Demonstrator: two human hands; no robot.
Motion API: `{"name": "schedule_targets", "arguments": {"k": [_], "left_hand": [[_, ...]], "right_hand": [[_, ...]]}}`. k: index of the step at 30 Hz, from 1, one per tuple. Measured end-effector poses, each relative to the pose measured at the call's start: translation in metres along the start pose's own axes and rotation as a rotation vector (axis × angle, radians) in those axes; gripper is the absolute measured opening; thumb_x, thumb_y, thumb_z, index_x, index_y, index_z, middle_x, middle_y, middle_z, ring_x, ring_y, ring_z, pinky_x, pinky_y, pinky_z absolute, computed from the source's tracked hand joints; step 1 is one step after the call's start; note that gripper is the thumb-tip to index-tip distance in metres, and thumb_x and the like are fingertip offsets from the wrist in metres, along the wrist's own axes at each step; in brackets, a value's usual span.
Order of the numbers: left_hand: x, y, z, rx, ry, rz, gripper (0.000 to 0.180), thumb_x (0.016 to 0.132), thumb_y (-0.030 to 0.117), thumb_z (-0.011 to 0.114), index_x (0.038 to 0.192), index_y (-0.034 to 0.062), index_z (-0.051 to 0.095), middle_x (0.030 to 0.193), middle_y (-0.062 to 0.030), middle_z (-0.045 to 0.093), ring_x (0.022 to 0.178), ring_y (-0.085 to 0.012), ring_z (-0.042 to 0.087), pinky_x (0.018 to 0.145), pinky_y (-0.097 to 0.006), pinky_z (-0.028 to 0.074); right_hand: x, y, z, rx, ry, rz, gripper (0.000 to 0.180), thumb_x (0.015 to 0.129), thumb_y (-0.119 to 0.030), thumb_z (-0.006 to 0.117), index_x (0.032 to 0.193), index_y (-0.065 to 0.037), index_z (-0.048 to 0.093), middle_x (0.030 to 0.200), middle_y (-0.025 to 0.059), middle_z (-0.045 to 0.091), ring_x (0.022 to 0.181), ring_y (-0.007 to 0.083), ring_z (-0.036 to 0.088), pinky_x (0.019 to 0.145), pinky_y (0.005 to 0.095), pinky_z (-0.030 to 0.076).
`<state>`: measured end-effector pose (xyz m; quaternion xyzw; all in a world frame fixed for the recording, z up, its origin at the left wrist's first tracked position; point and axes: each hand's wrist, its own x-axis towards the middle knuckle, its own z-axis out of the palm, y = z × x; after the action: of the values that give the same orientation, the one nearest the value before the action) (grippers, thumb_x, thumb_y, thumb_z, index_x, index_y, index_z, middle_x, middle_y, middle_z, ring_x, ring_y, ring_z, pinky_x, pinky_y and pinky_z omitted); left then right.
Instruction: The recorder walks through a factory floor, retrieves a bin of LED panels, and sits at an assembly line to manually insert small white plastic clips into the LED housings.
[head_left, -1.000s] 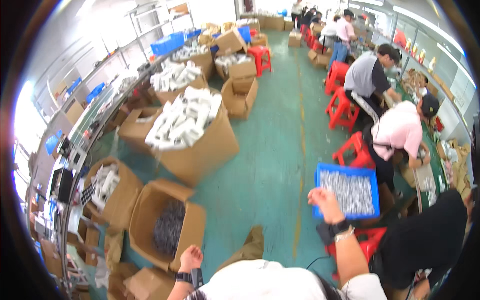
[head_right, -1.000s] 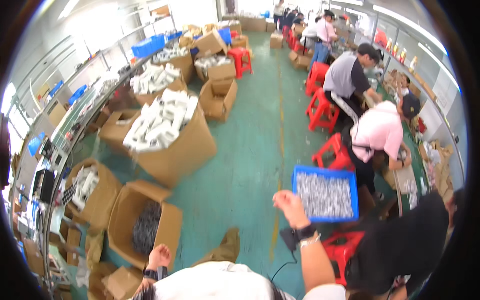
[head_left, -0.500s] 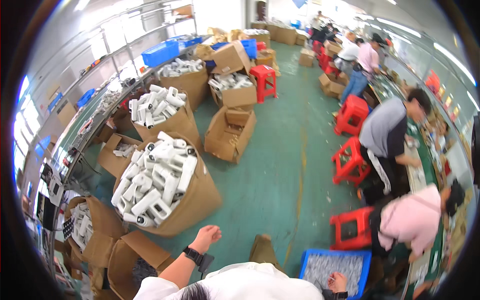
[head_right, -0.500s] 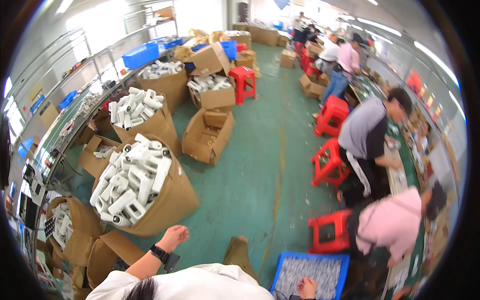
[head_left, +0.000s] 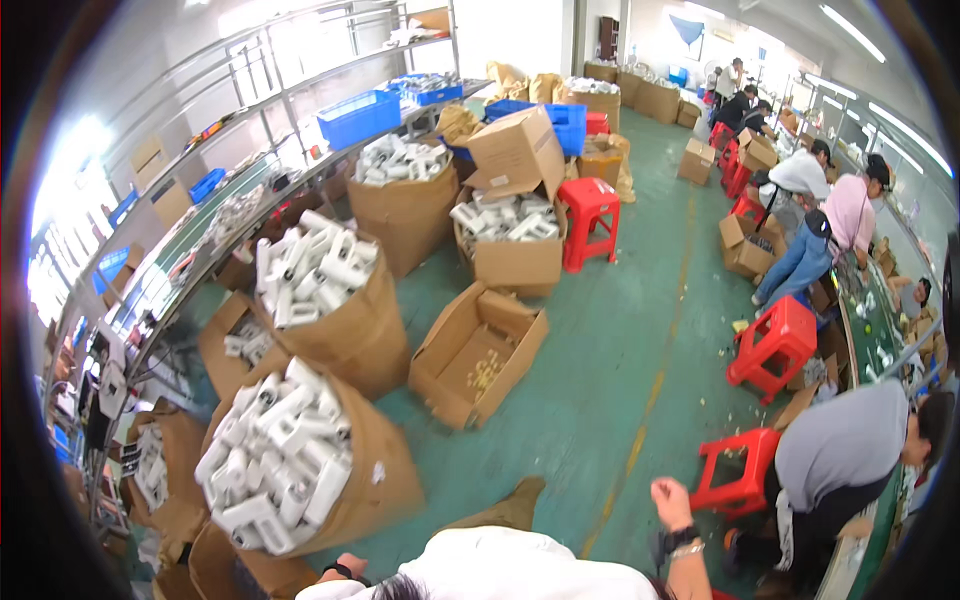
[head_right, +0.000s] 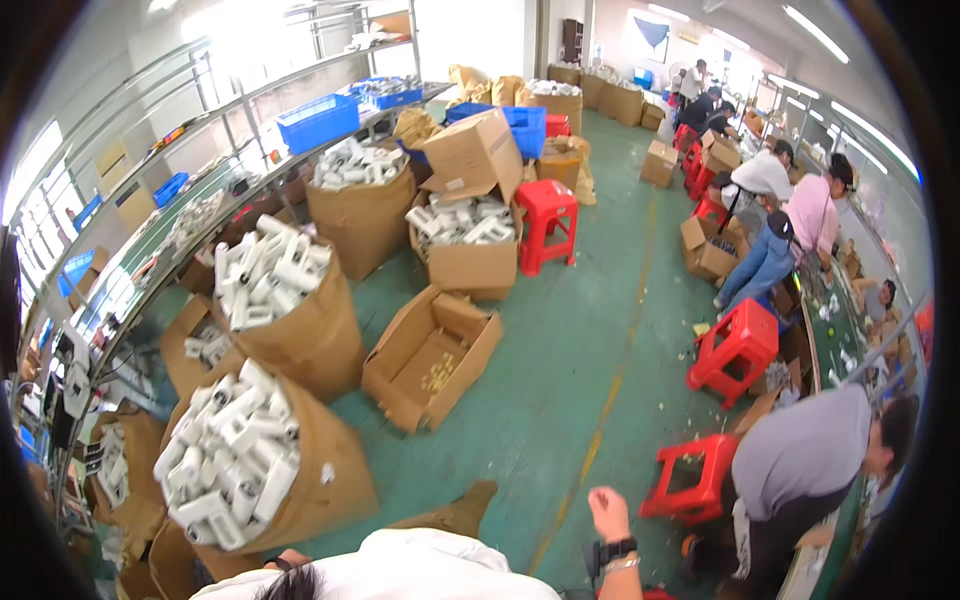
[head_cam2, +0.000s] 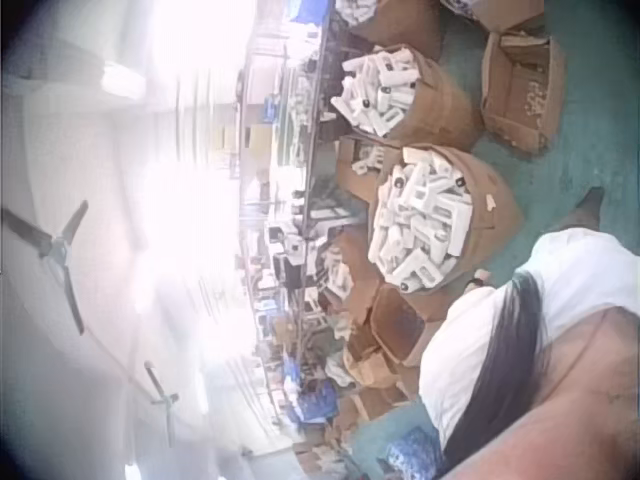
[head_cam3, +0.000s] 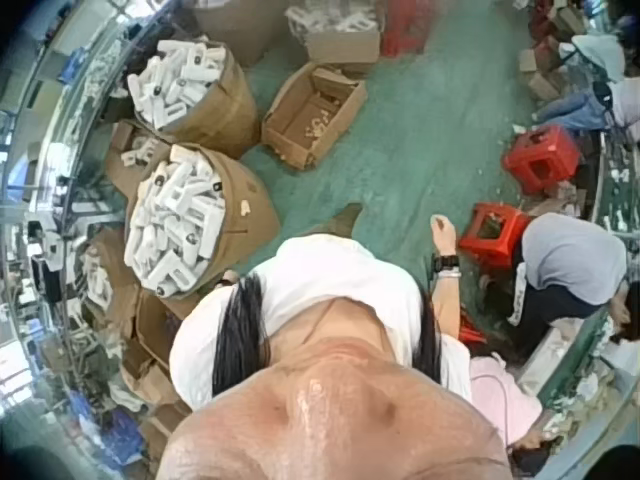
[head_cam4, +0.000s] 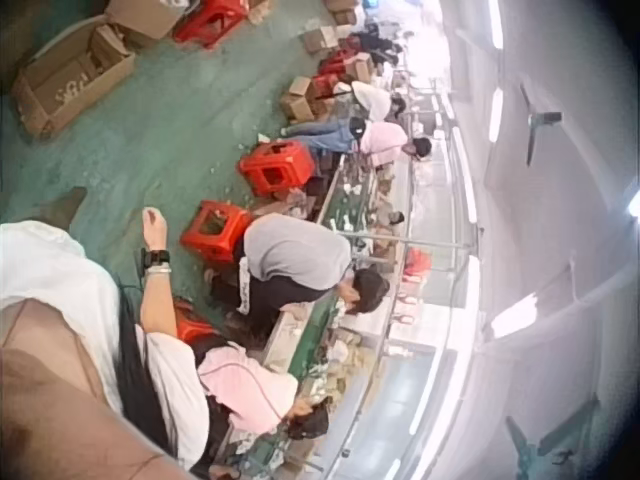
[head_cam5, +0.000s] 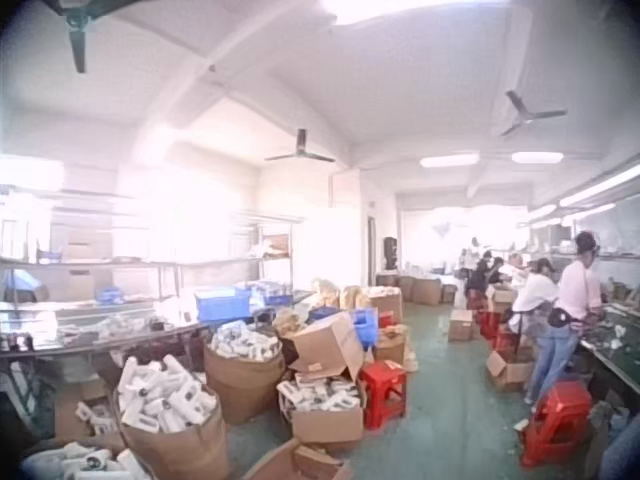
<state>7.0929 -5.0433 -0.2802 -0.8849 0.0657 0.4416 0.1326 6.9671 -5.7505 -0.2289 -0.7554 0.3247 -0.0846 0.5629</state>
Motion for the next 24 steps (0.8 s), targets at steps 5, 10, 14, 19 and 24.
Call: {"name": "schedule_targets", "arguments": {"k": [5, 10, 14, 19, 24], "left_hand": [[0.101, 0.227, -0.259, -0.254, 0.306, 0.195, 0.031, 0.079, 0.030, 0.049, 0.082, 0.0029, 0.064, 0.084, -0.0186, 0.063, 0.079, -0.0365, 0.060, 0.069, -0.045, 0.047], [0.108, 0.440, -0.517, -0.640, 0.622, 0.548, 0.027, 0.083, 0.026, 0.053, 0.093, 0.0021, 0.060, 0.089, -0.0189, 0.061, 0.085, -0.0348, 0.058, 0.074, -0.039, 0.046], [0.161, 0.547, -0.612, -0.927, 0.710, 0.704, 0.024, 0.084, 0.024, 0.052, 0.092, 0.0019, 0.060, 0.087, -0.0187, 0.061, 0.082, -0.0349, 0.058, 0.072, -0.037, 0.046], [0.219, 0.505, -0.479, -0.627, 0.450, 0.264, 0.031, 0.080, 0.032, 0.052, 0.082, 0.0018, 0.062, 0.083, -0.0207, 0.061, 0.081, -0.0361, 0.058, 0.069, -0.043, 0.047], [0.143, 0.426, -0.290, -0.592, -0.032, -0.324, 0.037, 0.075, 0.035, 0.051, 0.087, 0.0040, 0.067, 0.097, -0.0226, 0.060, 0.096, -0.0363, 0.056, 0.086, -0.041, 0.044]], "right_hand": [[0.070, 0.189, -0.067, -0.399, -0.333, 0.308, 0.029, 0.069, -0.029, 0.065, 0.082, -0.003, 0.066, 0.075, 0.0145, 0.065, 0.070, 0.0268, 0.063, 0.068, 0.0366, 0.049], [0.062, 0.313, -0.136, -0.330, -0.361, 0.532, 0.043, 0.079, -0.041, 0.059, 0.093, -0.001, 0.066, 0.091, 0.0194, 0.064, 0.090, 0.0270, 0.061, 0.080, 0.0364, 0.044], [0.243, 0.309, -0.210, -0.471, -0.345, 0.368, 0.032, 0.076, -0.033, 0.058, 0.079, -0.002, 0.064, 0.076, 0.0166, 0.062, 0.072, 0.0265, 0.059, 0.066, 0.0371, 0.045], [0.526, 0.181, -0.255, -0.496, -0.116, 0.293, 0.024, 0.073, -0.025, 0.057, 0.068, -0.002, 0.063, 0.063, 0.0162, 0.061, 0.054, 0.0278, 0.059, 0.052, 0.0374, 0.047], [0.736, 0.026, -0.223, -0.245, -0.036, 0.014, 0.011, 0.084, -0.010, 0.055, 0.080, -0.001, 0.059, 0.062, 0.0021, 0.057, 0.052, 0.0090, 0.051, 0.048, 0.0238, 0.040]]}}
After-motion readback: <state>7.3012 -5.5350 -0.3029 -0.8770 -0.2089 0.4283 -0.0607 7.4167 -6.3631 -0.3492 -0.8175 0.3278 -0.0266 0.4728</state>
